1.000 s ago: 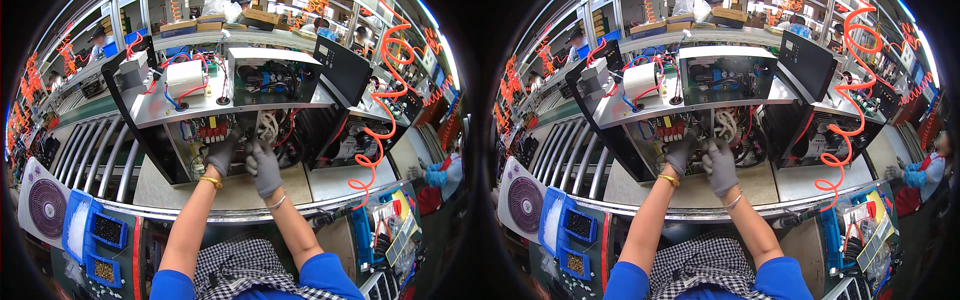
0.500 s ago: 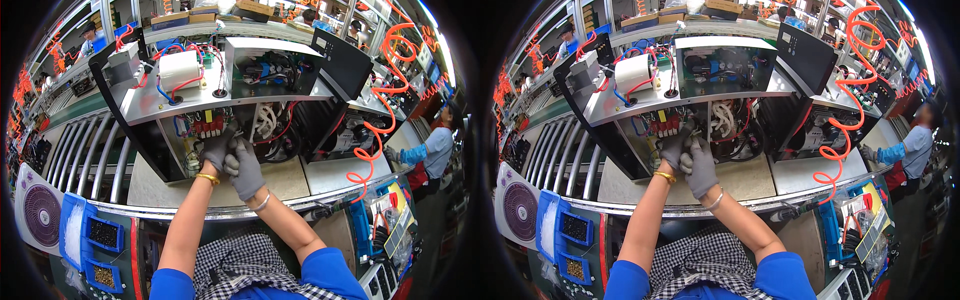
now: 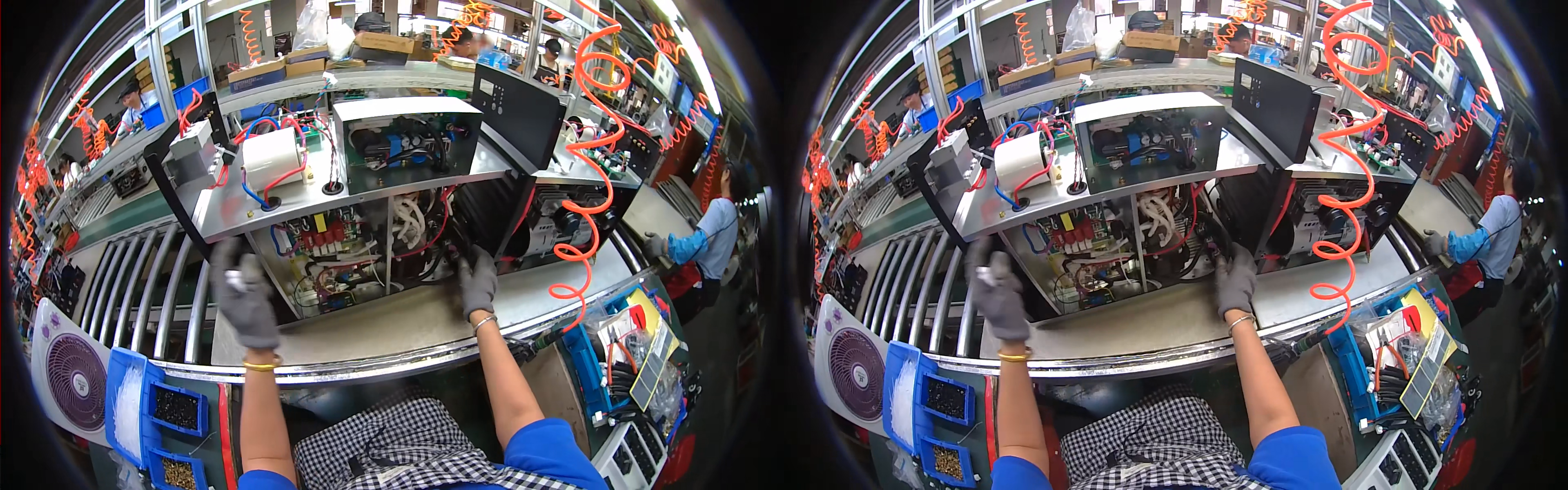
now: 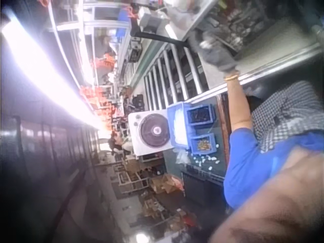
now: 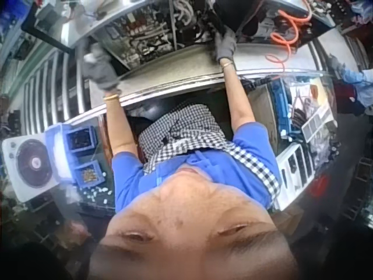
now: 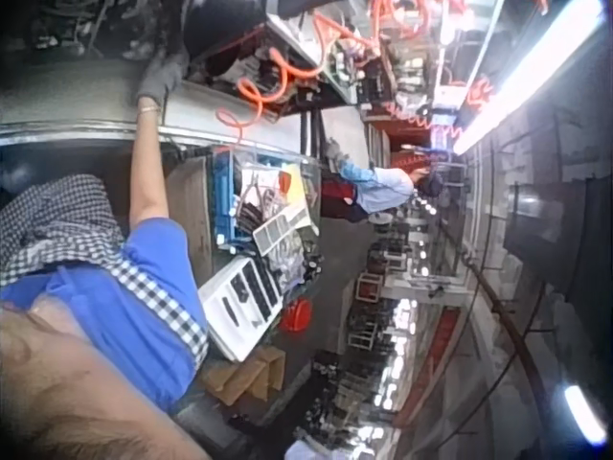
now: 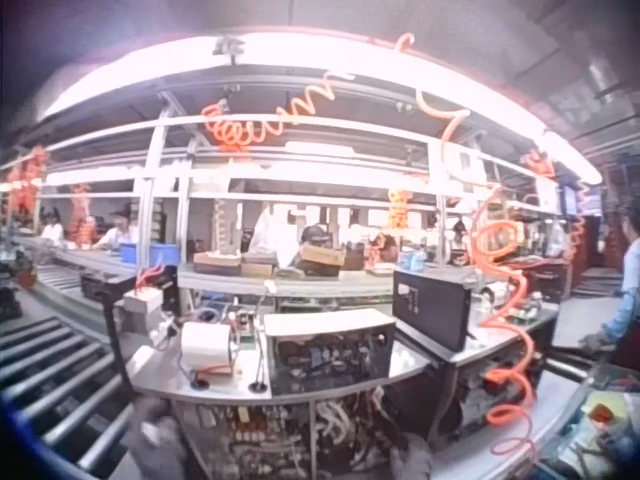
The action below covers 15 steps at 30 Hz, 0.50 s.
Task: The person assembles an electronic device on a factory assembly line. They connect internal wires, secure components, and attach a black front panel to a silver metal casing using a pneumatic screwdriver. The person works on a single unit, manipulating wires and fasteners to complete the assembly.
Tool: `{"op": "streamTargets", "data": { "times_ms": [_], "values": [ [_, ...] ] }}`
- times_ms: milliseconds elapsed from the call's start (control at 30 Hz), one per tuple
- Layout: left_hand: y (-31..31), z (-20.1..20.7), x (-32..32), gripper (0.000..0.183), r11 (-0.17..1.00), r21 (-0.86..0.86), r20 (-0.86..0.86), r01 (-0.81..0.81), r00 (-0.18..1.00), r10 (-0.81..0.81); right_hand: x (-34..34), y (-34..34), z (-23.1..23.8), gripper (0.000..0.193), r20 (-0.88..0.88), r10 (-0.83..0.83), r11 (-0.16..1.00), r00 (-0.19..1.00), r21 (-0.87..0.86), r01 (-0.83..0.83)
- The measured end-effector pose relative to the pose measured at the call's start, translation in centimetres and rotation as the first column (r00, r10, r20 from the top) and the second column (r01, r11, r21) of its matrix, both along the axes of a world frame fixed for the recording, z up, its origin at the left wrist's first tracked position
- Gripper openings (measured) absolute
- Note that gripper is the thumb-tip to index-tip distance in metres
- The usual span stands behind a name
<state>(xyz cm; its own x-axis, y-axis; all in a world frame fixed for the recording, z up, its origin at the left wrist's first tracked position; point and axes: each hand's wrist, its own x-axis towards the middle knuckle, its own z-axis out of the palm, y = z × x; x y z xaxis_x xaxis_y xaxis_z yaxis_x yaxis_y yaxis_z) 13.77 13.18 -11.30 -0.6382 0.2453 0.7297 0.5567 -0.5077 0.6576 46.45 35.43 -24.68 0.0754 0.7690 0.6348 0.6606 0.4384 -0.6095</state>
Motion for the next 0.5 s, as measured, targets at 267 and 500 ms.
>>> {"op": "streamTargets", "data": {
  "times_ms": [267,500],
  "values": [
    [-2.1,4.1,-5.8,0.061,0.899,-0.29,-0.226,-0.329,0.936,0.27,-1.1,0.8,0.5,0.06,0.093,-0.011,0.956,0.996,-0.289,0.037],
    [-3.6,5.0,-7.2,0.065,0.817,-0.473,-0.274,-0.33,0.936,0.22,-2.2,0.5,1.2,0.062,0.013,-0.035,0.924,0.999,-0.379,0.038]
  ]
}}
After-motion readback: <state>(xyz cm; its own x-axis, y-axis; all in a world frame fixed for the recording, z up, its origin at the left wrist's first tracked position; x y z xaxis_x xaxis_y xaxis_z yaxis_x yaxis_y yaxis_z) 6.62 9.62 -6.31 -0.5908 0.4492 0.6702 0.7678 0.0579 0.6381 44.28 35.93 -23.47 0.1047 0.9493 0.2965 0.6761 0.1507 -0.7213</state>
